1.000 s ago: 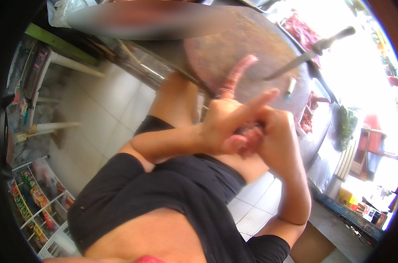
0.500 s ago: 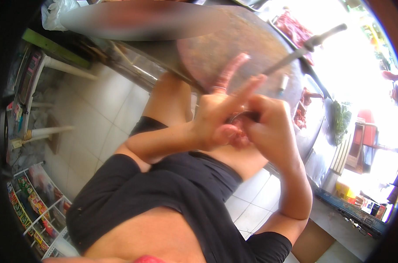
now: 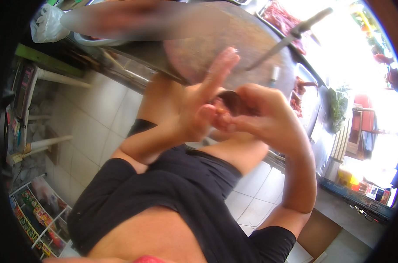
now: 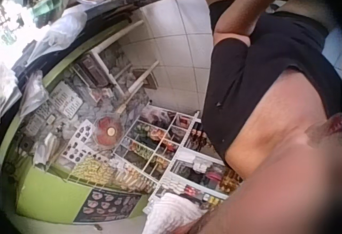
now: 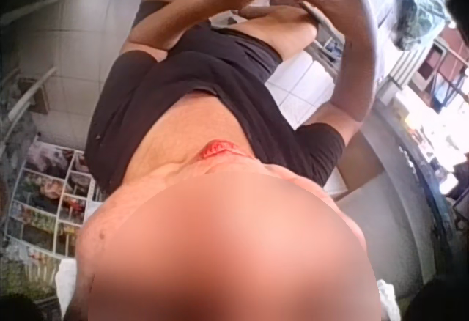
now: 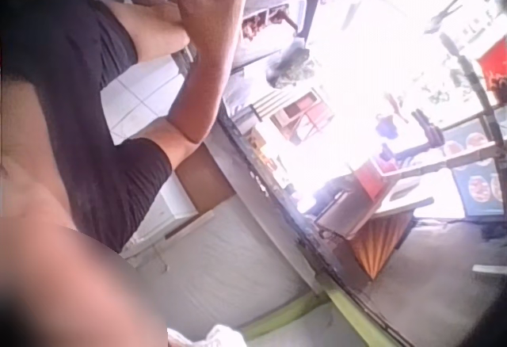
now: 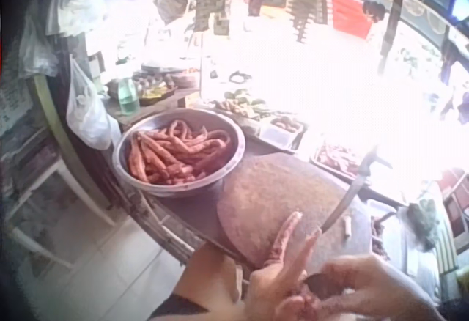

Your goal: The person fills a sausage casing with ground meat using a manual stuffer, then ties off the ends with string to form individual links. They repeat this process, creating multiple sausages and placing them on a cutting board and in a metal bowl.

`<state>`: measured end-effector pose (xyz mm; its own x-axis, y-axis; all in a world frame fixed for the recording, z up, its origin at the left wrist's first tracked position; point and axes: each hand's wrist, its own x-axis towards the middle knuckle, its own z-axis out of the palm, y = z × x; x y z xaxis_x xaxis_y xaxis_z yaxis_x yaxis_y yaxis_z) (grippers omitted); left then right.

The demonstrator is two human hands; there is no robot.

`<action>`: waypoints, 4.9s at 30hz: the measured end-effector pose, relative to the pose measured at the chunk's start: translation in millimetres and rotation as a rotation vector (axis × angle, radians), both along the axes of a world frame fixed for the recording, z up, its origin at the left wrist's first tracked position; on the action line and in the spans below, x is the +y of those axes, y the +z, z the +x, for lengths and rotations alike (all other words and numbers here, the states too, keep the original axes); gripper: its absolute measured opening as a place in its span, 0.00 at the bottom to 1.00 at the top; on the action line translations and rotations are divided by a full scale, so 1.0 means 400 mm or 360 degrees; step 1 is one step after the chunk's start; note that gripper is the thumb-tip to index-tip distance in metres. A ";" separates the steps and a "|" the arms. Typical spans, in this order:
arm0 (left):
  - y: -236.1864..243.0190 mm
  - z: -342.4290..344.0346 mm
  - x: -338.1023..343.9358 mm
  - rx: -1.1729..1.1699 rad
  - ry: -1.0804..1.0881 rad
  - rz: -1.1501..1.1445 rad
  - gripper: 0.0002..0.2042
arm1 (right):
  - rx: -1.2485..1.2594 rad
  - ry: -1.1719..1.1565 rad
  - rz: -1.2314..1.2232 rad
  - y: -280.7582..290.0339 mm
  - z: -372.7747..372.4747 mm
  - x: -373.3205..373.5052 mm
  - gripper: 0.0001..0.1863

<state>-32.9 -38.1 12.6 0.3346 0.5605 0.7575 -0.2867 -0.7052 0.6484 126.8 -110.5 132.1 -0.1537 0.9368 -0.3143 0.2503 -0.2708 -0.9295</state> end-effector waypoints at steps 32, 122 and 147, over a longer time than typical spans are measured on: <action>-0.011 0.021 0.010 -0.0134 0.0001 -0.0205 0.36 | -0.0629 -0.0235 0.0322 -0.034 -0.072 0.074 0.09; 0.044 -0.167 0.169 -0.0665 -0.0029 -0.1079 0.53 | -0.2090 -0.1854 0.0935 -0.247 0.340 -0.070 0.16; 0.151 -0.234 0.052 -0.0759 -0.0516 -0.1000 0.53 | -0.1050 -0.0293 0.1927 -0.410 -0.181 0.190 0.10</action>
<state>-126.7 -17.5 73.0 0.2754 0.8554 0.4386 -0.7541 -0.0907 0.6504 54.3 -34.3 -32.0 -0.1423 0.6655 0.7327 0.7786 0.5323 -0.3323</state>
